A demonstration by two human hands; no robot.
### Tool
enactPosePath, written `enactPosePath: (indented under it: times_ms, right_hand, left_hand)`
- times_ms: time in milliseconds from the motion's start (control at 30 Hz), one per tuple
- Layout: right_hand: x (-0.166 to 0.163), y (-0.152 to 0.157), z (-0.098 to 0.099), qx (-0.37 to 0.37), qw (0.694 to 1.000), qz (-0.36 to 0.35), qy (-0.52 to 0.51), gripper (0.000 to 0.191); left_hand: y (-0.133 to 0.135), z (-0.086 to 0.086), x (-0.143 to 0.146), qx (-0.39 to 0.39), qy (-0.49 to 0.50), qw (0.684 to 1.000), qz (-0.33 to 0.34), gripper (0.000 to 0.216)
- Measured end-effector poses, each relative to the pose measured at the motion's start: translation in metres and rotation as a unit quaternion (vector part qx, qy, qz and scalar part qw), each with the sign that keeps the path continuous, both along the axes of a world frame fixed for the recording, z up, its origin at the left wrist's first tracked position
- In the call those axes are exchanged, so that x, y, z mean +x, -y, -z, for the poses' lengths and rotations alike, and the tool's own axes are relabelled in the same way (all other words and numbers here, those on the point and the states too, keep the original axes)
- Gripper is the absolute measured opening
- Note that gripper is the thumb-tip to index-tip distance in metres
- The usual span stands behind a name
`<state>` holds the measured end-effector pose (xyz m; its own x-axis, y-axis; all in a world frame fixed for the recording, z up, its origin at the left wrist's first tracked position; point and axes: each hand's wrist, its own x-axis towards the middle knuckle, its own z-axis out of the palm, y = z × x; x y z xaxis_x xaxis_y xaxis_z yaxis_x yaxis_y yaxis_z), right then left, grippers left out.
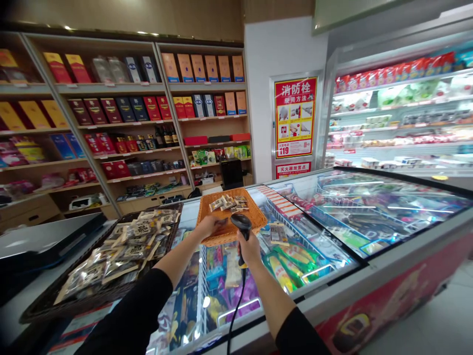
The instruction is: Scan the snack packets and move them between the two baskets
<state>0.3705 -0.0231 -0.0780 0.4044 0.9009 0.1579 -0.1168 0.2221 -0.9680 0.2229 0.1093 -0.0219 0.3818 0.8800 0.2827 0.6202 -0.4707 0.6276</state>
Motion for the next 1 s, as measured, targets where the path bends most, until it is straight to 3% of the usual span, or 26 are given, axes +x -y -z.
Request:
enactPosePath:
  times_ms: [67, 200, 300, 467, 700, 800, 1000]
  right_hand:
    - [0.001, 0.001, 0.0, 0.003, 1.0, -0.01, -0.007, 0.036]
    - [-0.001, 0.006, 0.001, 0.013, 1.0, -0.027, -0.001, 0.035]
    - [-0.012, 0.01, 0.001, 0.022, 0.998, -0.058, 0.024, 0.034]
    - [-0.037, 0.022, -0.004, 0.066, 0.981, -0.126, 0.135, 0.027]
    - [-0.059, 0.043, -0.012, 0.125, 0.937, -0.072, 0.317, 0.022]
    - [-0.064, 0.047, -0.015, 0.134, 0.93, -0.081, 0.333, 0.022]
    - [-0.061, 0.043, -0.007, 0.105, 0.947, -0.058, 0.299, 0.021]
  left_hand:
    - [-0.001, -0.006, -0.014, -0.019, 0.028, 0.999, -0.029, 0.012]
    - [0.011, -0.016, -0.056, -0.101, 0.196, 0.974, -0.056, 0.024]
    - [0.026, -0.016, -0.083, -0.1, 0.255, 0.959, -0.07, 0.034]
    - [0.034, -0.008, -0.091, -0.103, 0.374, 0.917, -0.088, 0.054]
    - [0.027, -0.002, -0.087, -0.051, 0.336, 0.936, -0.086, 0.036]
    - [0.027, 0.0, -0.088, -0.039, 0.323, 0.942, -0.086, 0.033]
    - [0.029, 0.0, -0.088, -0.033, 0.31, 0.945, -0.094, 0.035]
